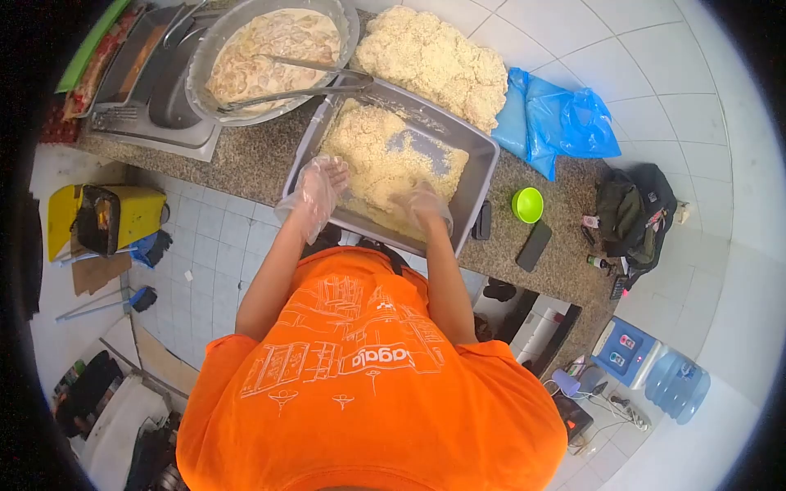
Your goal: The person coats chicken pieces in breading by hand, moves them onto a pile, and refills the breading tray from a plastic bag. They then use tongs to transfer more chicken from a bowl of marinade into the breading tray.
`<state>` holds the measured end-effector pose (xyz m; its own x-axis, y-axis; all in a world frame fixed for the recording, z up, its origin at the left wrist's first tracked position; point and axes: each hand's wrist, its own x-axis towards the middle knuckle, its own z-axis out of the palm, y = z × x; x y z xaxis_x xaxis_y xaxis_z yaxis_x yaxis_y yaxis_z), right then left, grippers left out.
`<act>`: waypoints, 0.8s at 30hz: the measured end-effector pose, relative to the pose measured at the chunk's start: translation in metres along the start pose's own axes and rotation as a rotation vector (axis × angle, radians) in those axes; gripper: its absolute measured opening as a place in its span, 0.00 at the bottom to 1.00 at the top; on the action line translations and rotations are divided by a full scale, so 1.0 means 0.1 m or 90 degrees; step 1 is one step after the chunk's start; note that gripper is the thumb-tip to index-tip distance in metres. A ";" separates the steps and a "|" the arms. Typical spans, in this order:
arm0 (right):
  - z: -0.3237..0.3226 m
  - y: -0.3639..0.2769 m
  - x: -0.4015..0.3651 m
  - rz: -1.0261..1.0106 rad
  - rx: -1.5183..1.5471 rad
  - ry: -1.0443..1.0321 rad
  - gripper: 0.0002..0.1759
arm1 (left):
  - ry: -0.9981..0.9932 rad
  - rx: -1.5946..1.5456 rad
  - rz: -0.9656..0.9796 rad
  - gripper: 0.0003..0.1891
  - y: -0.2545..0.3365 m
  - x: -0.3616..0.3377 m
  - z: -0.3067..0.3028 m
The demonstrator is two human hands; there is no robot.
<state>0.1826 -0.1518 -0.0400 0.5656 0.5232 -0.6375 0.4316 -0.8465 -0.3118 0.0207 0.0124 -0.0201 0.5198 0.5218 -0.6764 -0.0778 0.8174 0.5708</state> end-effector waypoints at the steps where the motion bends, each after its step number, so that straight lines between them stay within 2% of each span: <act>1: 0.15 0.11 0.12 0.044 0.084 0.015 0.38 | -0.001 0.001 0.001 0.20 0.00 0.00 -0.01; 5: -0.28 -0.09 -0.30 0.019 0.226 -0.043 0.41 | -0.008 -0.009 0.009 0.20 0.00 -0.03 -0.03; 7: -0.41 -0.16 -0.46 0.066 0.400 0.056 0.37 | -0.004 -0.019 0.014 0.20 -0.01 0.00 -0.04; 8: -0.63 -0.30 -0.68 0.039 0.099 0.200 0.28 | -0.004 -0.023 0.009 0.19 -0.03 0.03 -0.06; 9: -0.64 -0.32 -0.69 0.043 0.103 0.201 0.28 | -0.004 -0.026 0.004 0.19 -0.04 0.04 -0.05; 11: -0.63 -0.43 -0.64 -0.174 -0.065 0.319 0.21 | -0.003 -0.013 0.003 0.20 -0.02 0.01 -0.02; 12: -0.66 -0.59 -0.67 -0.170 -0.060 0.321 0.21 | 0.002 -0.005 0.004 0.20 -0.01 0.01 -0.01; 14: -0.69 -0.96 -0.66 -0.333 -0.370 0.254 0.17 | -0.004 -0.004 -0.006 0.20 0.00 0.02 -0.02; 16: -0.20 -0.92 -0.14 -0.397 -0.425 0.188 0.17 | -0.015 0.001 -0.022 0.20 -0.02 0.04 -0.04; 17: 0.12 -0.68 -0.01 -0.385 -0.420 0.192 0.17 | -0.005 0.026 -0.008 0.20 -0.04 0.04 -0.05; 19: 0.59 -0.34 0.13 -0.501 -0.259 0.400 0.21 | -0.007 0.060 0.010 0.21 -0.02 0.02 0.02; 21: -0.18 -0.56 -0.63 -0.398 -0.292 0.025 0.20 | 0.056 0.190 -0.010 0.19 -0.03 -0.05 0.07; 22: -0.58 -0.69 -1.02 -0.324 -0.308 -0.143 0.20 | 0.013 0.272 -0.035 0.25 -0.08 0.00 0.01; 23: -0.51 -0.43 -0.95 -0.320 -0.304 -0.142 0.20 | 0.011 0.276 -0.037 0.25 -0.07 -0.05 0.03; 24: -0.32 -0.10 -0.77 -0.287 -0.295 -0.090 0.19 | -0.037 0.582 0.013 0.29 -0.02 -0.16 0.07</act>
<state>0.1569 -0.1809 0.0346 0.1736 0.7717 -0.6119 0.8804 -0.4001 -0.2547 0.0183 0.0010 -0.0067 0.5700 0.5005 -0.6516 0.6031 0.2837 0.7455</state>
